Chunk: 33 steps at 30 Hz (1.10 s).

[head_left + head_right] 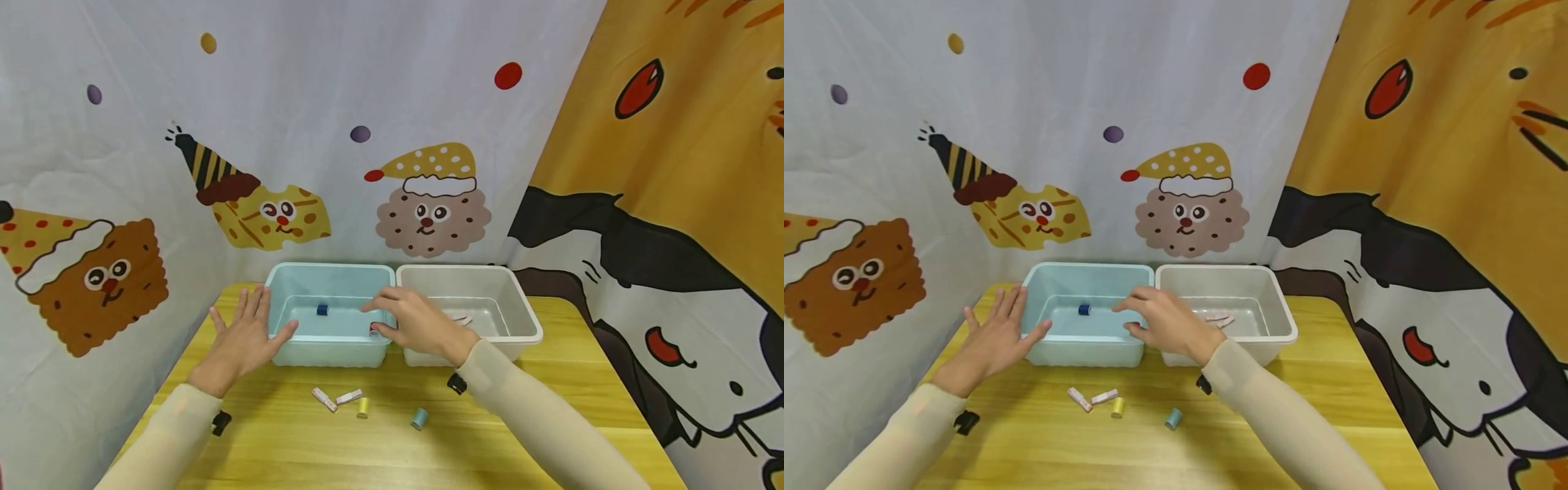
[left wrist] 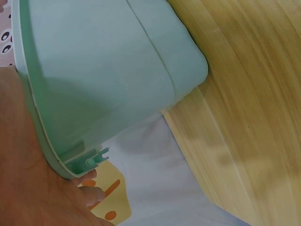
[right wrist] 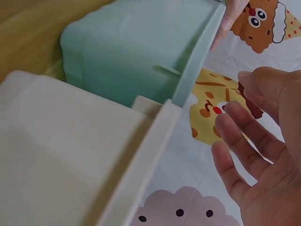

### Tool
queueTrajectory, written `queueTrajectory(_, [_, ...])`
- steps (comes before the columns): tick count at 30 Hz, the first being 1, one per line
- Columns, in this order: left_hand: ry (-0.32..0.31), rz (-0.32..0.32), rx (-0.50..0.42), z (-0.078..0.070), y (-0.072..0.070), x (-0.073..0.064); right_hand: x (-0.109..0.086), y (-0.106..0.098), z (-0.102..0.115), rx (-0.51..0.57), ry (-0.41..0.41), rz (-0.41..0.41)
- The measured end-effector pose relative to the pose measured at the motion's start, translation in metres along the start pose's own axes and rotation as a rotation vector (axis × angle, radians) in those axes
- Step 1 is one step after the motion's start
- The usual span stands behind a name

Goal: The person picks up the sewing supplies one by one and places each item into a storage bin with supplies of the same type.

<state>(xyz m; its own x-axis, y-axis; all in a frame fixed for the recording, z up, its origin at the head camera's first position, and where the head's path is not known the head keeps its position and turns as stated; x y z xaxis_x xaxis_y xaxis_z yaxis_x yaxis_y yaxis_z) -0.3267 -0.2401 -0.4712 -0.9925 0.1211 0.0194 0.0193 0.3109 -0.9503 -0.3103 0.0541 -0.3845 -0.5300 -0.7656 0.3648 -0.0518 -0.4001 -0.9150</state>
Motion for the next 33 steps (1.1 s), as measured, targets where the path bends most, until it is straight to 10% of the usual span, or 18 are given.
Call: queueTrajectory(33, [-0.002,0.001,-0.003,0.0,0.0,0.002,-0.094,0.021,0.021,0.05,-0.118,-0.042])
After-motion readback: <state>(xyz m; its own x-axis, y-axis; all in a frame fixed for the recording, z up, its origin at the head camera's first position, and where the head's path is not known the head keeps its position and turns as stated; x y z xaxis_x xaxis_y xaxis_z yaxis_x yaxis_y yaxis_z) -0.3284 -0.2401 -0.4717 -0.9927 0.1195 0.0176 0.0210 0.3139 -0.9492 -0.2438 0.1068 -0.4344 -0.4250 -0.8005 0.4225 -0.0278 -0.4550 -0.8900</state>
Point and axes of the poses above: each hand's wrist, its own x-axis towards the middle knuckle, its own y-axis out of the palm, z = x × y, the point moved 9 cm from there along x, towards the middle knuckle, and after that the axes turned 1 degree about -y, right-handed, at the moved point
